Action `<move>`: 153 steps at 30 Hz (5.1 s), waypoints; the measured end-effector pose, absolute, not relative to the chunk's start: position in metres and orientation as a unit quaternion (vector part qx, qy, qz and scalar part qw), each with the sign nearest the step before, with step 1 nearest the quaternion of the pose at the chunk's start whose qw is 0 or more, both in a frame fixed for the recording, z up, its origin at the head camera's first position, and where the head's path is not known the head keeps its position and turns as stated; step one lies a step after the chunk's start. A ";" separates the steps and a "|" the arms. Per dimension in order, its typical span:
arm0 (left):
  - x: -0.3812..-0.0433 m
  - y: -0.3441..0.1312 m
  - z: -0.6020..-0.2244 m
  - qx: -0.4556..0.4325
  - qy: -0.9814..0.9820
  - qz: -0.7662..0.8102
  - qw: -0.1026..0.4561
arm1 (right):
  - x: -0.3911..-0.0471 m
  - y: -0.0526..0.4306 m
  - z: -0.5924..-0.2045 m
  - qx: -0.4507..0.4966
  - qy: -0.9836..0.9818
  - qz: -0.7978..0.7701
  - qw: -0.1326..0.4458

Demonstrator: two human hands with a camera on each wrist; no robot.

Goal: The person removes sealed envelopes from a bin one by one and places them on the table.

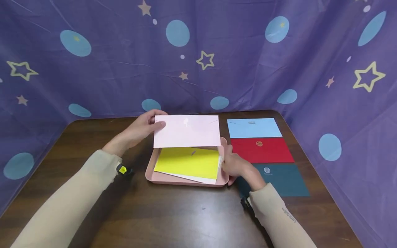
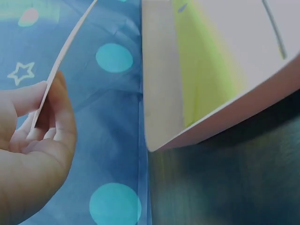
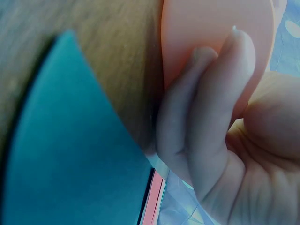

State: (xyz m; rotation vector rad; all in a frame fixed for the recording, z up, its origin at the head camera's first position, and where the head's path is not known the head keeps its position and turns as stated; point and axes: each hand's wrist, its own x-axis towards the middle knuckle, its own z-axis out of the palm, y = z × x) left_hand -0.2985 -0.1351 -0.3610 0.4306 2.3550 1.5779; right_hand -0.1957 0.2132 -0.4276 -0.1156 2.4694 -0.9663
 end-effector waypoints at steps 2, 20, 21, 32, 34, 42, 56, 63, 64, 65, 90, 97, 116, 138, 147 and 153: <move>-0.308 -0.134 -0.358 0.140 0.811 0.552 0.129 | -0.196 0.214 -0.429 -0.040 0.903 -0.352 0.243; -0.368 -0.134 -0.378 0.097 0.803 0.575 0.125 | -0.193 0.215 -0.430 -0.054 0.897 -0.369 0.239; -0.370 -0.134 -0.379 0.097 0.803 0.575 0.126 | -0.193 0.216 -0.430 -0.058 0.896 -0.370 0.238; -0.379 -0.138 -0.391 0.094 0.821 0.546 0.139 | -0.193 0.212 -0.427 -0.050 0.903 -0.359 0.231; -0.380 -0.135 -0.394 0.095 0.830 0.533 0.135 | -0.193 0.212 -0.427 -0.049 0.903 -0.359 0.232; -0.382 -0.126 -0.404 0.073 0.844 0.515 0.131 | -0.194 0.215 -0.428 -0.046 0.901 -0.359 0.238; -0.375 -0.126 -0.418 0.083 0.869 0.477 0.103 | -0.195 0.214 -0.430 -0.056 0.900 -0.362 0.237; -0.375 -0.128 -0.423 0.101 0.869 0.472 0.111 | -0.196 0.214 -0.430 -0.053 0.905 -0.352 0.233; -0.375 -0.128 -0.424 0.103 0.868 0.472 0.113 | -0.196 0.213 -0.430 -0.052 0.906 -0.350 0.233; -0.375 -0.129 -0.424 0.106 0.867 0.474 0.114 | -0.196 0.213 -0.429 -0.050 0.906 -0.349 0.233; -0.371 -0.131 -0.422 0.164 0.890 0.420 0.061 | -0.196 0.210 -0.429 -0.038 0.906 -0.347 0.238; -0.361 -0.132 -0.405 0.233 0.895 0.380 -0.007 | -0.194 0.213 -0.429 -0.044 0.903 -0.357 0.237; -0.299 -0.110 -0.382 0.388 0.907 0.162 0.030 | -0.196 0.214 -0.428 -0.048 0.906 -0.347 0.236; -0.278 -0.112 -0.413 0.355 0.925 0.067 0.113 | -0.193 0.213 -0.429 -0.038 0.905 -0.352 0.234; -0.276 -0.111 -0.417 0.353 0.928 0.065 0.102 | -0.194 0.213 -0.430 -0.040 0.908 -0.348 0.231; -0.275 -0.111 -0.415 0.346 0.930 0.087 0.087 | -0.196 0.212 -0.431 -0.038 0.909 -0.344 0.234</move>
